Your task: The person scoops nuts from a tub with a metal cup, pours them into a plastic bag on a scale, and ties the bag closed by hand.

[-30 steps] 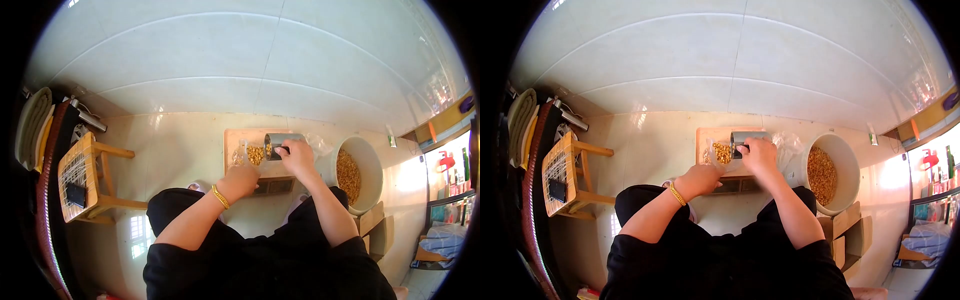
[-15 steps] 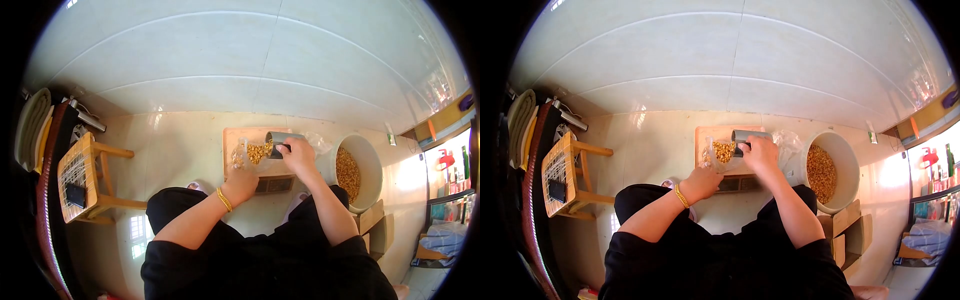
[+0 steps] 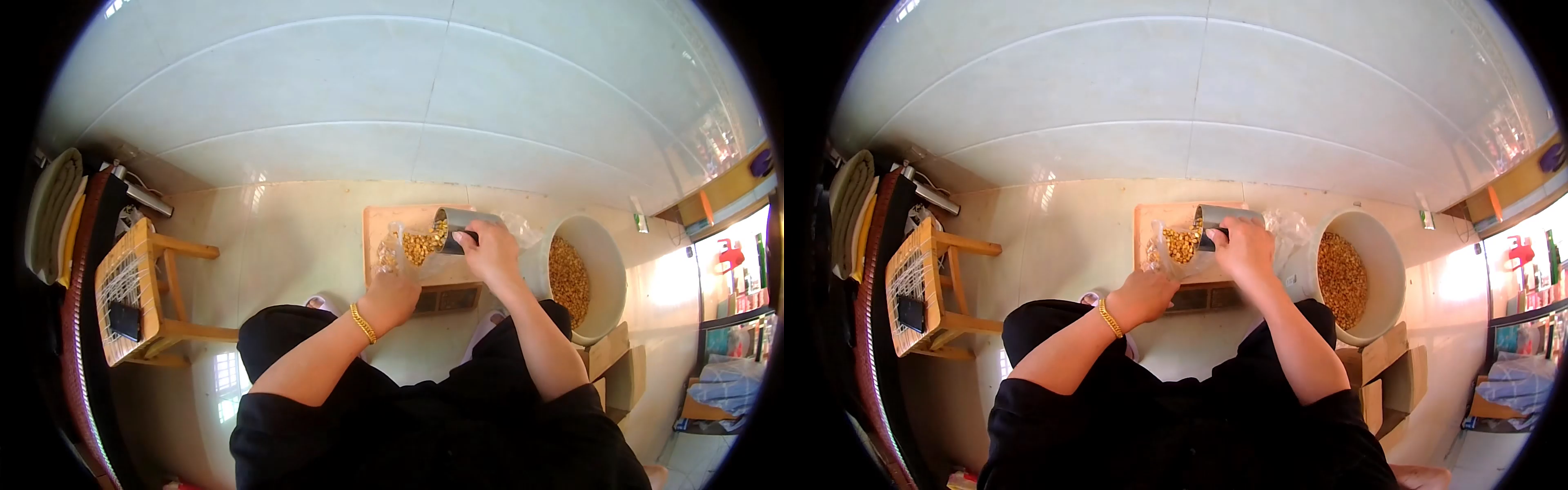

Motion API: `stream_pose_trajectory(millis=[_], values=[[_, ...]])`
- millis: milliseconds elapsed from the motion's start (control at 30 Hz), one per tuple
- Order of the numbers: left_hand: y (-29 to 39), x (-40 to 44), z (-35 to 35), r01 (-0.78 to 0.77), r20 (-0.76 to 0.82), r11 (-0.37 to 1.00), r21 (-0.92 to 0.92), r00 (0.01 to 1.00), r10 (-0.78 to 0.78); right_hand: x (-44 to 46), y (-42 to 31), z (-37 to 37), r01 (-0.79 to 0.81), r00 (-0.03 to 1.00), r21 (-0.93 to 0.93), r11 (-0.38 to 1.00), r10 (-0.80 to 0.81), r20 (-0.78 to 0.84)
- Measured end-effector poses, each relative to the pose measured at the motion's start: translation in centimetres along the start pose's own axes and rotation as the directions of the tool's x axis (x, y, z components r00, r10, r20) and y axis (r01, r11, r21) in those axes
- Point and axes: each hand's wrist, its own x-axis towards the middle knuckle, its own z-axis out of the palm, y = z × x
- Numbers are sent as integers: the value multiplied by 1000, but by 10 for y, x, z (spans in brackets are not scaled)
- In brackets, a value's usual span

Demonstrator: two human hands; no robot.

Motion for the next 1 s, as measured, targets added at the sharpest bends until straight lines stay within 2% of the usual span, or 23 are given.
stream_pose_trajectory(millis=[133,200,267,300,367,433,500,567,633,867,1000], values=[[2,4,0,2,43,1000,4,999,-2,8,10,14,-42,999,-34,999,41,-15],[1,2,1,-12,2,1000,8,1000,12,10,8,13,-47,999,-65,997,46,-20],[0,-1,3,-21,-32,1000,7,999,21,10,4,6,-135,991,66,989,133,31],[0,-1,3,-22,-34,1000,23,999,22,9,3,4,-135,991,66,989,132,37],[0,0,4,-28,-35,999,37,999,30,8,2,0,-207,977,238,949,190,95],[0,1,2,-10,24,1000,22,1000,10,8,4,2,-208,977,235,949,189,104],[-1,1,3,-12,12,1000,11,1000,11,8,6,5,-205,977,235,950,182,115],[-1,1,3,-13,3,1000,-2,1000,13,7,7,7,-145,989,199,969,138,47],[0,1,1,6,43,1000,0,999,-6,8,5,5,-146,989,183,972,138,56],[-1,5,8,2,18,1000,-4,1000,-2,7,2,6,-114,991,9,993,113,68],[0,3,7,8,27,1000,0,1000,-8,4,1,4,-49,999,18,999,49,12]])
